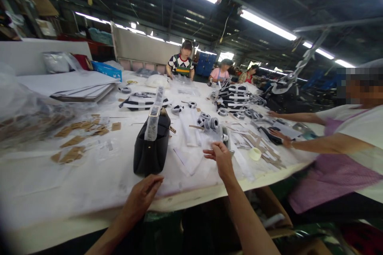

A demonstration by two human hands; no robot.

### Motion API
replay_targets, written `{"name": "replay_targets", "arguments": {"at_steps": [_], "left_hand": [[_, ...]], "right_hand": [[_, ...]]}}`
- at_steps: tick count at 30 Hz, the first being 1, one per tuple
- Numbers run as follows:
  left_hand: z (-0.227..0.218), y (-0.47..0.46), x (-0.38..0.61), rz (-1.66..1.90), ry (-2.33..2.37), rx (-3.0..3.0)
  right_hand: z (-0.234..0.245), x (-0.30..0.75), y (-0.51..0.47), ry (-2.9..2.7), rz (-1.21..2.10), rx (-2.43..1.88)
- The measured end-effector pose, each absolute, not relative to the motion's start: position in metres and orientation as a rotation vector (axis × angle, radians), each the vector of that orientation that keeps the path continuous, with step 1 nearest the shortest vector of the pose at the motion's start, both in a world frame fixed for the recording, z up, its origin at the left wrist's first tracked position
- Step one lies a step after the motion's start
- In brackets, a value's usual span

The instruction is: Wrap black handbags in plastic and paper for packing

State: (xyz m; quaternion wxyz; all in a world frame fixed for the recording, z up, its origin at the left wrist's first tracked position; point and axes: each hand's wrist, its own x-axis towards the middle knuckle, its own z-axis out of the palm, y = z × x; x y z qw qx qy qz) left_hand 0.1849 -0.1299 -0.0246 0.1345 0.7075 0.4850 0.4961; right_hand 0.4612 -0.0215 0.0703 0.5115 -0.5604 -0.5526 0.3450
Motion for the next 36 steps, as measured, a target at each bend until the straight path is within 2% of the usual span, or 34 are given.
{"name": "replay_targets", "arguments": {"at_steps": [4, 8, 10, 17, 28, 36], "left_hand": [[-0.024, -0.131, 0.184, 1.424, 1.375, 2.075], [-0.025, -0.131, 0.184, 1.44, 1.371, 2.084], [-0.025, -0.131, 0.185, 1.442, 1.378, 2.085], [-0.027, -0.133, 0.186, 1.43, 1.391, 2.09], [0.0, -0.101, 0.231, 1.308, 1.289, 2.341], [0.001, -0.085, 0.241, 1.28, 1.497, 1.936]], "right_hand": [[0.075, 0.455, -0.042, -1.223, 1.074, -1.151], [0.064, 0.453, -0.049, -1.645, 0.605, -1.364], [0.056, 0.452, -0.048, -1.785, 0.473, -1.415], [0.035, 0.435, -0.045, -2.006, 0.425, -1.397], [0.042, 0.415, -0.077, -2.148, 0.592, -1.192], [0.004, 0.419, -0.099, -2.123, 0.323, -1.33]]}}
